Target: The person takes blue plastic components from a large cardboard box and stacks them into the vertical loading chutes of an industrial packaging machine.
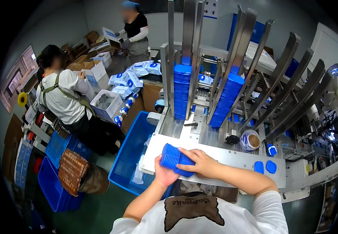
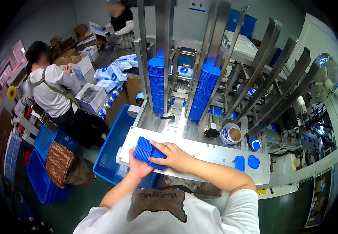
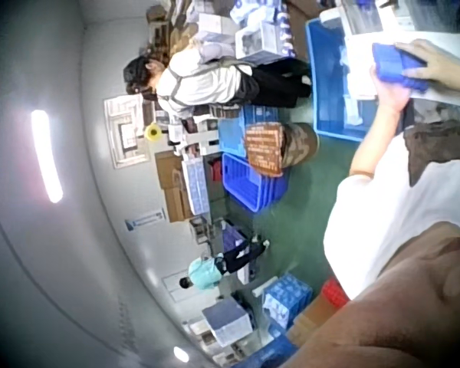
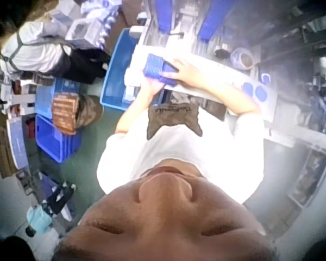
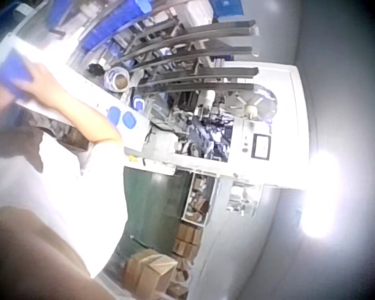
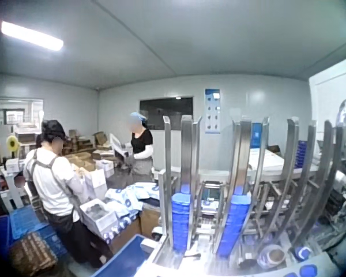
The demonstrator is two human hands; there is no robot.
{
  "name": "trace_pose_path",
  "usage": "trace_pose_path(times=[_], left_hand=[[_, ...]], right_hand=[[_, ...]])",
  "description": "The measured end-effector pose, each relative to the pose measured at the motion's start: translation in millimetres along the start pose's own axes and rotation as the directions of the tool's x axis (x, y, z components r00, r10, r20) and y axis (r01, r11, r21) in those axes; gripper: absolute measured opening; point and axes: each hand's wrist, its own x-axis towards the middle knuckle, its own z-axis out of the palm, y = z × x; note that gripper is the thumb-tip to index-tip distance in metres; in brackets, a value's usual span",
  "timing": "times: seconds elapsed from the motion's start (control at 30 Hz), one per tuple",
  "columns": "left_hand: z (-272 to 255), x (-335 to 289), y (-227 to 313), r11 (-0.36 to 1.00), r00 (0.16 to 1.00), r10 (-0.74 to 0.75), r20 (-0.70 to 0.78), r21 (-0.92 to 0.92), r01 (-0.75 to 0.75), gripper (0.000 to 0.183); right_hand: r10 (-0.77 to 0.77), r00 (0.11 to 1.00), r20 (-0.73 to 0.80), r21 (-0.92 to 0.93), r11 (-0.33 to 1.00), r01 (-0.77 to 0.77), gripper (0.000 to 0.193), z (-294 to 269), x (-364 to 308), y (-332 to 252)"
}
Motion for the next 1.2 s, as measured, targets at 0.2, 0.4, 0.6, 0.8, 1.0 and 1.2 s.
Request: trace_pose_path(times=[0.2, 0.4, 0.6, 0.8, 1.0, 1.2], left_hand=[[-14, 1, 8, 0.991, 0.997, 0.014, -0.08, -0.129, -0.025, 0.064], [-31, -17, 16, 0.981, 0.986, -0.03, -0.164, 0.183, 0.06, 0.069], [-20, -32, 9, 0.77, 0.971, -0.238, 0.004, 0.61, 0.186, 0.075], [12, -28, 7, 0.53, 0.94, -0.299, 0.164, 0.848, 0.021, 0.072], [5, -28, 24, 0.382, 0.861, -0.497, 0.109, 0.918, 0.105, 0.061], [-19, -46, 37, 0.748, 0.953, -0.298, 0.056, 0.635, 0.196, 0.064]], right_hand=[[0.128, 0.989, 0.074, -0.108, 0.987, -0.12, 0.066, -24, -8, -4], [0.454, 0.837, 0.305, -0.231, 0.888, -0.398, 0.071, -6, -38, 9], [0.625, 0.691, 0.363, 0.01, 0.739, -0.673, 0.07, -16, -39, 23], [0.563, 0.814, 0.141, 0.267, 0.77, -0.579, 0.067, -13, -4, 16], [0.289, 0.913, 0.289, 0.073, 0.944, -0.322, 0.075, -30, 28, 21], [0.176, 0.904, 0.39, -0.311, 0.949, -0.051, 0.055, -93, 109, 34]])
